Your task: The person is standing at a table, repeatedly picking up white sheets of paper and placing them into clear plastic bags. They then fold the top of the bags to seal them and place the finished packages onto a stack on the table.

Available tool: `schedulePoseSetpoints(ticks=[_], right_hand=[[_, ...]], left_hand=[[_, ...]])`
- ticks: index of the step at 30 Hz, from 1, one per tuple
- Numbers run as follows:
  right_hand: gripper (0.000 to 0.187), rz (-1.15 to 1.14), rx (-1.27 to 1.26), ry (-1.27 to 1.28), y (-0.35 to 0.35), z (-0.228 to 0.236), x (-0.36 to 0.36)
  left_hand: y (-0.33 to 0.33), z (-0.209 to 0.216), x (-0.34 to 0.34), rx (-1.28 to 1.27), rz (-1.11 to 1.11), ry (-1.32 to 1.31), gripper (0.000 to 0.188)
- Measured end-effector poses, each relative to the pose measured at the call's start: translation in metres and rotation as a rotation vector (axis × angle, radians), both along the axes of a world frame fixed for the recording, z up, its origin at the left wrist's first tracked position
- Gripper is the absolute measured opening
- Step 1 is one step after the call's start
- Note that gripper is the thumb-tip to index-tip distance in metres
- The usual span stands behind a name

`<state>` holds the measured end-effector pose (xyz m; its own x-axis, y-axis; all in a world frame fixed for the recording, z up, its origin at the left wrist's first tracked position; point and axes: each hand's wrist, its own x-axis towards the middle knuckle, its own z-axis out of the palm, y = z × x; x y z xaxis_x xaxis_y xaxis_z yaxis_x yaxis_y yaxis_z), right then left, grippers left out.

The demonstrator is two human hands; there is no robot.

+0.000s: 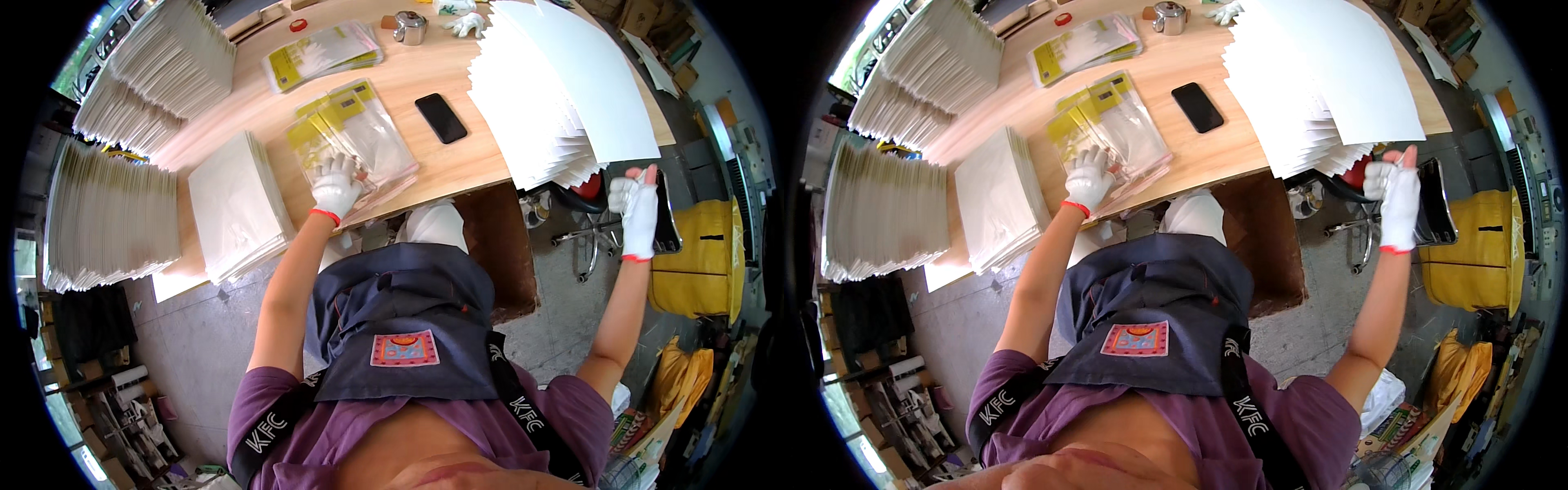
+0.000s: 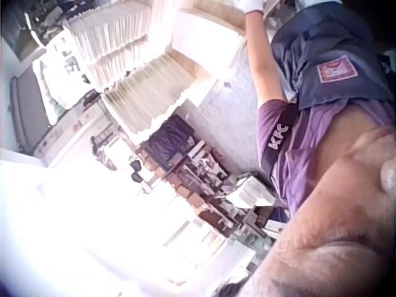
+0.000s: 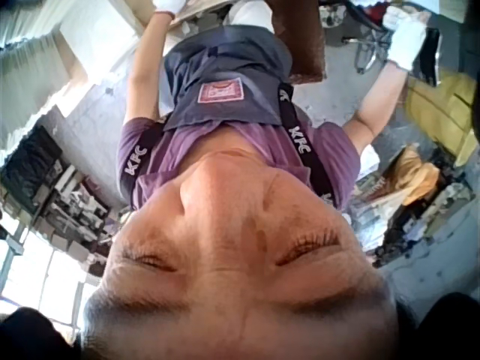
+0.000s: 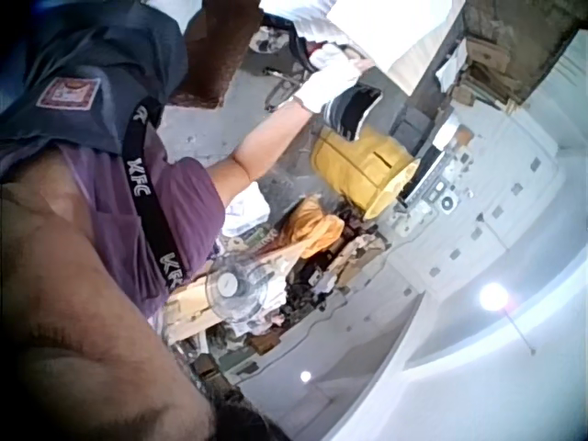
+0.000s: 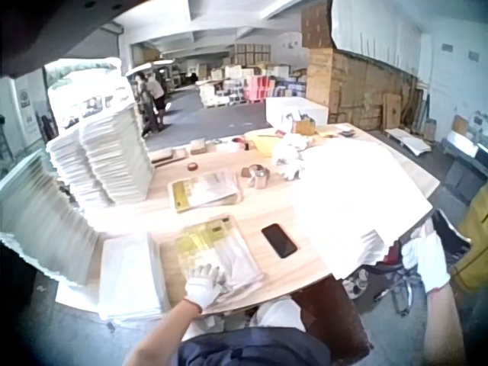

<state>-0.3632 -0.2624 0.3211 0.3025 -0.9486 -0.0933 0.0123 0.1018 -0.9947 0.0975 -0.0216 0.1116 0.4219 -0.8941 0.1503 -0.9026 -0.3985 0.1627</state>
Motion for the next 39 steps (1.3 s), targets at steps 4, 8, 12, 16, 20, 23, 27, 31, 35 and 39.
schedulePoseSetpoints(ticks=[4, 8, 12, 16, 20, 23, 27, 31, 35, 39], right_hand=[[0.043, 0.028, 0.127, -0.354, -0.063, 0.003, -0.015], [0.036, -0.207, -0.099, -0.227, -0.045, 0.027, 0.018], [0.03, -0.042, -0.172, -0.248, 0.03, 0.033, 0.06], [0.046, 0.107, -0.111, -0.069, 0.082, -0.01, 0.076], [0.052, 0.561, 0.451, -0.005, 0.099, -0.127, 0.082], [0.046, 0.423, 0.651, -0.191, 0.129, -0.152, 0.1], [0.04, 0.465, 0.752, -0.308, 0.131, -0.194, 0.075], [0.036, 0.075, 0.797, -0.38, 0.155, -0.198, 0.098], [0.034, -0.005, 0.774, -0.347, 0.165, -0.169, 0.118], [0.028, 0.188, 0.654, -0.4, 0.164, -0.18, 0.113]], left_hand=[[0.019, 0.019, -0.029, 0.221, 0.034, 0.063, 0.033], [0.03, 0.013, -0.028, 0.114, 0.089, 0.065, 0.026], [0.039, -0.004, -0.009, 0.071, 0.115, 0.131, 0.022], [0.045, -0.01, -0.004, -0.077, 0.125, 0.313, 0.023], [0.05, -0.022, -0.001, -0.185, 0.102, 0.399, 0.026], [0.06, -0.03, -0.001, -0.263, 0.104, 0.399, 0.031], [0.064, -0.001, -0.01, -0.229, 0.177, 0.102, 0.022], [0.059, 0.002, -0.003, -0.345, 0.16, 0.533, 0.026], [0.056, 0.012, 0.006, -0.492, -0.039, 0.697, 0.031], [0.063, 0.03, -0.006, -0.296, -0.073, 0.517, 0.031]])
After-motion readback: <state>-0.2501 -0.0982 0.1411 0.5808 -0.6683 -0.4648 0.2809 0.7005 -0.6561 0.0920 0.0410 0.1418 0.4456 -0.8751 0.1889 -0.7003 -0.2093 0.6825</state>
